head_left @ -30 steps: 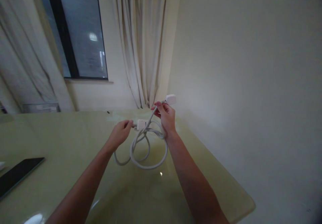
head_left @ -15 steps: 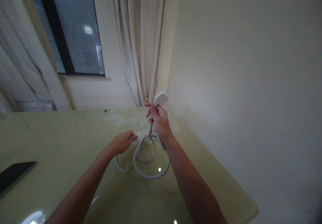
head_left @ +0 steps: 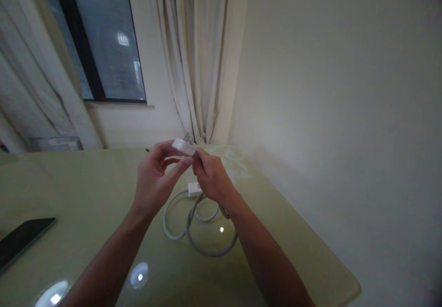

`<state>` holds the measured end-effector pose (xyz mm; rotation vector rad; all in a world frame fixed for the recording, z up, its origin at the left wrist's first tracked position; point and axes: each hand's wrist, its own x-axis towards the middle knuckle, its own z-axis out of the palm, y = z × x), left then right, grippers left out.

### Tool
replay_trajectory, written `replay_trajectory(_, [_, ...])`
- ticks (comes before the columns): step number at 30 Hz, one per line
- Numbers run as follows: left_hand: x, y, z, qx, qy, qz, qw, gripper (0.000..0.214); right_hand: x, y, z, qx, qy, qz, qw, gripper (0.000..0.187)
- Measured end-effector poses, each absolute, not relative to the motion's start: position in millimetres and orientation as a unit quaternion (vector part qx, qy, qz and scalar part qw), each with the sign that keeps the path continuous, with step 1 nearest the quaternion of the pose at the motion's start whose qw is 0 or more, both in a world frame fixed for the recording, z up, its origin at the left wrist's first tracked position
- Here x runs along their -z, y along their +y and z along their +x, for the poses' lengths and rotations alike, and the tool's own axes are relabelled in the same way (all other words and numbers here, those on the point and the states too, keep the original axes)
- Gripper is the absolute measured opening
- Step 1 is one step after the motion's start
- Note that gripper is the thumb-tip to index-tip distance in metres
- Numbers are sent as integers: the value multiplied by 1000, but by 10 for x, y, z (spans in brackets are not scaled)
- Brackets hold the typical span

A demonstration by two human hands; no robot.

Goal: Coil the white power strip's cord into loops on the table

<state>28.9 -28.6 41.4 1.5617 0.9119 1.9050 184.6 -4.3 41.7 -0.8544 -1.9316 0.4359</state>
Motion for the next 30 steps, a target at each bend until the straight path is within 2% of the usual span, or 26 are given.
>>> replay_trajectory(2, [-405, -292, 304, -717, 339, 550, 263, 40, -429, -72, 1839, -151, -804, -354, 453, 21])
replay_trajectory(6, [-332, -209, 269, -726, 328, 523, 304, 37, -440, -91, 1841, -143, -812, -356, 441, 20])
replay_trajectory(10, [-318, -178, 247, -727, 312, 518, 324, 25, -455, -97, 1857, -167, -812, -335, 447, 30])
replay_trajectory(15, [-346, -206, 238, -716, 329, 543, 290, 38, -454, -85, 1877, -175, -795, -336, 474, 35])
replay_trajectory(18, [-343, -206, 211, -717, 340, 535, 290, 37, -455, -80, 1879, -185, -798, -326, 471, 32])
replay_trajectory(23, [-353, -197, 133, -702, 313, 535, 350, 39, -457, -90, 1866, -179, -791, -331, 482, 29])
replay_trajectory(30, [-403, -181, 123, -698, 264, 485, 456, 23, -465, -132, 1845, -173, -810, -306, 469, 26])
